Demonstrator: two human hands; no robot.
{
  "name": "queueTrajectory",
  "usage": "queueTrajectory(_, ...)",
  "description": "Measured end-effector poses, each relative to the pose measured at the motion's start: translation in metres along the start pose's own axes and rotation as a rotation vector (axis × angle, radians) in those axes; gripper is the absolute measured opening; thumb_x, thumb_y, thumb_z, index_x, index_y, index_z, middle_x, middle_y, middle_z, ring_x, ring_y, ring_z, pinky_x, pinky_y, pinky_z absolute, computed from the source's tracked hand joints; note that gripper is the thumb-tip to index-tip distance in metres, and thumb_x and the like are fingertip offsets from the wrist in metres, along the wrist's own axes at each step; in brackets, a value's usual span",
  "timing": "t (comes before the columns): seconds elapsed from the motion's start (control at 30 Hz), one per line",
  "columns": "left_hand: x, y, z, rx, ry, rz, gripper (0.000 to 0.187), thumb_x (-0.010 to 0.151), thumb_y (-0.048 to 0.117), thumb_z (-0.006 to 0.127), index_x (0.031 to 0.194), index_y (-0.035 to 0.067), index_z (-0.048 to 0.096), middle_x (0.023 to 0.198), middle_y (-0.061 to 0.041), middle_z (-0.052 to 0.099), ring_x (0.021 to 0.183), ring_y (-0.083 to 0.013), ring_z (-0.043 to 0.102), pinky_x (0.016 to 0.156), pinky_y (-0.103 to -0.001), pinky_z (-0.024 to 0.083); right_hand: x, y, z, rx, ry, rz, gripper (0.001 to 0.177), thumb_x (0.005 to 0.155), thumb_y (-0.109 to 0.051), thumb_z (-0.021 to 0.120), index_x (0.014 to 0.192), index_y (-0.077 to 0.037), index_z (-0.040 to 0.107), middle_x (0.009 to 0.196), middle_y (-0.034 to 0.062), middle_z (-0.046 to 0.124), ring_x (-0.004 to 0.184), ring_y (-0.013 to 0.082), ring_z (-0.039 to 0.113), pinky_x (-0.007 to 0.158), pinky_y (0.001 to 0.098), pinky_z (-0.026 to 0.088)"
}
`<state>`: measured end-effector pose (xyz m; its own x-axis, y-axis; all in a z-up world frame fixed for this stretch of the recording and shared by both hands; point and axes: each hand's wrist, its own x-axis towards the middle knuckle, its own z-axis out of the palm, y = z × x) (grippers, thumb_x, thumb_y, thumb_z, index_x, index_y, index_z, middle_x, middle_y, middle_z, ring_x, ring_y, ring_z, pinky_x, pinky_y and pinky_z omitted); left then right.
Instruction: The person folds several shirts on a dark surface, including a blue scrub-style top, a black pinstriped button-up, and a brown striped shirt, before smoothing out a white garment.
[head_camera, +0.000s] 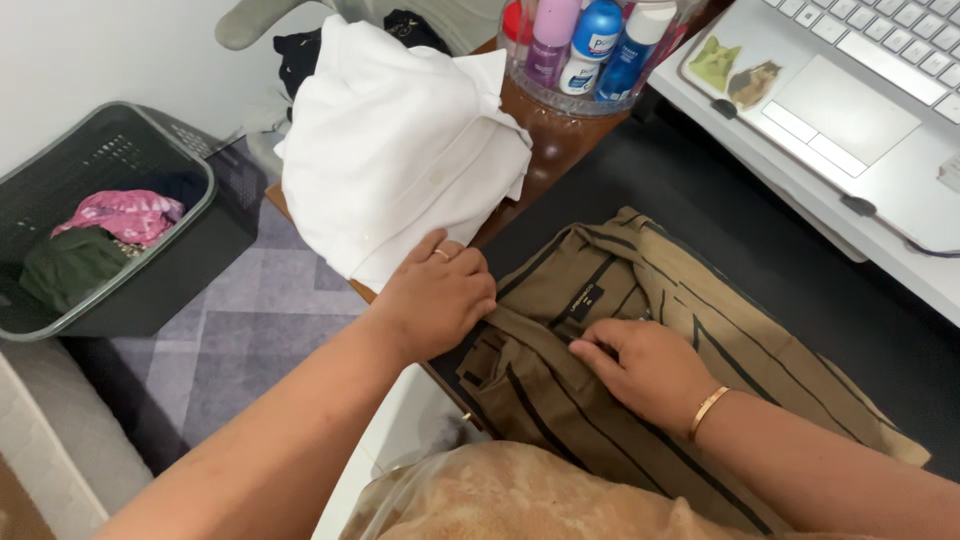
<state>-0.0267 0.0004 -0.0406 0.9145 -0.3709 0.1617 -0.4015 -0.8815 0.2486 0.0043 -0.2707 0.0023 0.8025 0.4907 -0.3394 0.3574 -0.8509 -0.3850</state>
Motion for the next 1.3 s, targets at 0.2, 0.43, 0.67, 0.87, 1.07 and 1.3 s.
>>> queueTrajectory(0.2,0.000,0.038,-0.008,-0.227,-0.030,-0.167,0.036,0.082,0.053,0.073,0.095,0.020,0.080,0.113,-0.001,0.063,0.126,-0.0265,0.049,0.118,-0.057,0.014,0.004,-0.025,0.004,0.081,-0.006,0.117,0.042,0.083,-0.052,0.076,0.100,-0.013,0.079,0.087,0.0085,0.077,0.081,0.0267,0.073,0.076,0.0372,0.057)
queueTrajectory(0.43,0.014,0.015,-0.014,-0.161,-0.222,-0.162,0.027,0.079,0.047,0.076,0.092,0.023,0.080,0.113,0.004,0.067,0.124,-0.0204,0.053,0.116,-0.043,0.027,0.004,0.002,0.006,0.194,-0.025,0.003,0.030,0.087,-0.035,0.071,0.102,-0.012,0.080,0.094,0.0077,0.080,0.084,0.0238,0.074,0.080,0.0345,0.057)
queueTrajectory(0.67,0.032,-0.001,-0.016,-0.046,-0.446,-0.143,0.023,0.083,0.027,0.071,0.104,0.030,0.081,0.122,0.006,0.067,0.128,-0.0198,0.053,0.115,-0.039,0.030,0.010,0.024,0.007,0.342,-0.167,-0.020,0.032,0.087,-0.023,0.061,0.111,-0.008,0.076,0.098,0.0084,0.081,0.088,0.0210,0.076,0.082,0.0324,0.058)
queueTrajectory(0.87,0.039,0.025,-0.049,-0.150,-0.593,-0.257,0.029,0.084,0.047,0.077,0.110,0.033,0.077,0.125,0.003,0.062,0.131,-0.0209,0.046,0.119,-0.039,0.021,0.007,-0.012,-0.003,0.184,-0.187,0.199,0.040,0.089,-0.045,0.076,0.105,-0.009,0.076,0.093,0.0091,0.078,0.085,0.0210,0.072,0.081,0.0325,0.057)
queueTrajectory(1.07,0.030,0.013,-0.026,-0.163,-0.495,-0.206,0.020,0.084,0.040,0.074,0.098,0.027,0.080,0.114,0.005,0.069,0.120,-0.0149,0.056,0.113,-0.036,0.031,0.009,0.016,0.007,0.269,-0.182,0.029,0.032,0.089,-0.028,0.065,0.115,-0.011,0.074,0.101,0.0072,0.077,0.090,0.0204,0.072,0.085,0.0328,0.056)
queueTrajectory(1.3,0.043,0.010,-0.034,-0.254,-0.659,-0.378,0.026,0.084,0.035,0.070,0.106,0.033,0.082,0.116,0.006,0.076,0.124,-0.0195,0.053,0.117,-0.034,0.031,0.010,0.015,-0.001,0.343,-0.292,0.093,0.035,0.090,-0.034,0.069,0.116,-0.011,0.073,0.103,0.0094,0.077,0.094,0.0228,0.071,0.087,0.0350,0.057)
